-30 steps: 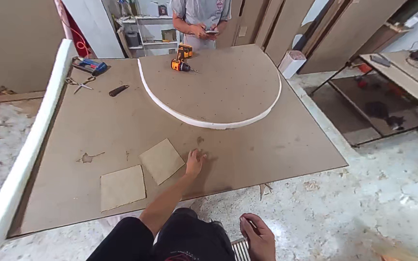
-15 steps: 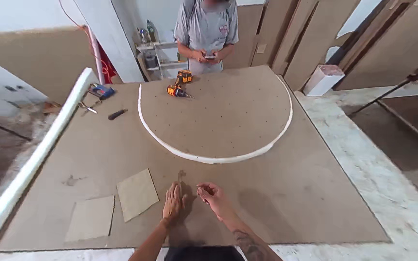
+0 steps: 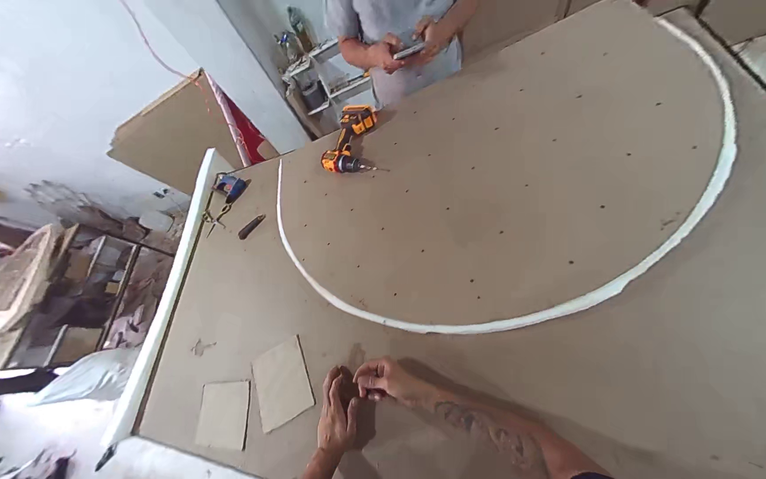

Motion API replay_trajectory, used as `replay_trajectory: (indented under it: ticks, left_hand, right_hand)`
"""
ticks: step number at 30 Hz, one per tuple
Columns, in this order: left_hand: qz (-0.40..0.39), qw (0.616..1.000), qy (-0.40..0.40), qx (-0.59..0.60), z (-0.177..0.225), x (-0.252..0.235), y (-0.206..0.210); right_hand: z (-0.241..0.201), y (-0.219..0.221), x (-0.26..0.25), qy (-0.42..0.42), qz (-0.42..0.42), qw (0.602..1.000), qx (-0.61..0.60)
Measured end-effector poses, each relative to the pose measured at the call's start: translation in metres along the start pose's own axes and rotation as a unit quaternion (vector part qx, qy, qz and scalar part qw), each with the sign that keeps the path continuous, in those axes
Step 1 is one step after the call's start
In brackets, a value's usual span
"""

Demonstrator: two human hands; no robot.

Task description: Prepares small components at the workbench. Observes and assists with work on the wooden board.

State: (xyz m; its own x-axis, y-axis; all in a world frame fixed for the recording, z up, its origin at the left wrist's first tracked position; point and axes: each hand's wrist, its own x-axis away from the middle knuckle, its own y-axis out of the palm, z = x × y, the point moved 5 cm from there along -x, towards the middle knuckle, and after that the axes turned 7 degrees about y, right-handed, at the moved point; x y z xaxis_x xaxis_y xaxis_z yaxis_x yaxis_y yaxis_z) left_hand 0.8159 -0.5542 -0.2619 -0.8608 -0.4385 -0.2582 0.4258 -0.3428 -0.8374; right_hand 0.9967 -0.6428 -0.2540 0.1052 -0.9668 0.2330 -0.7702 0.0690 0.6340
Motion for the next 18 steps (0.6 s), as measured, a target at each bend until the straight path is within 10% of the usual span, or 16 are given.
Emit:
replay_trajectory:
  ticks: [18]
  left_hand:
    - [0.012, 1.0, 0.001, 0.022, -0.004, 0.003, 0.006]
  right_hand:
    - [-0.02, -0.032, 0.008, 0.042, 0.007, 0.995, 0.089]
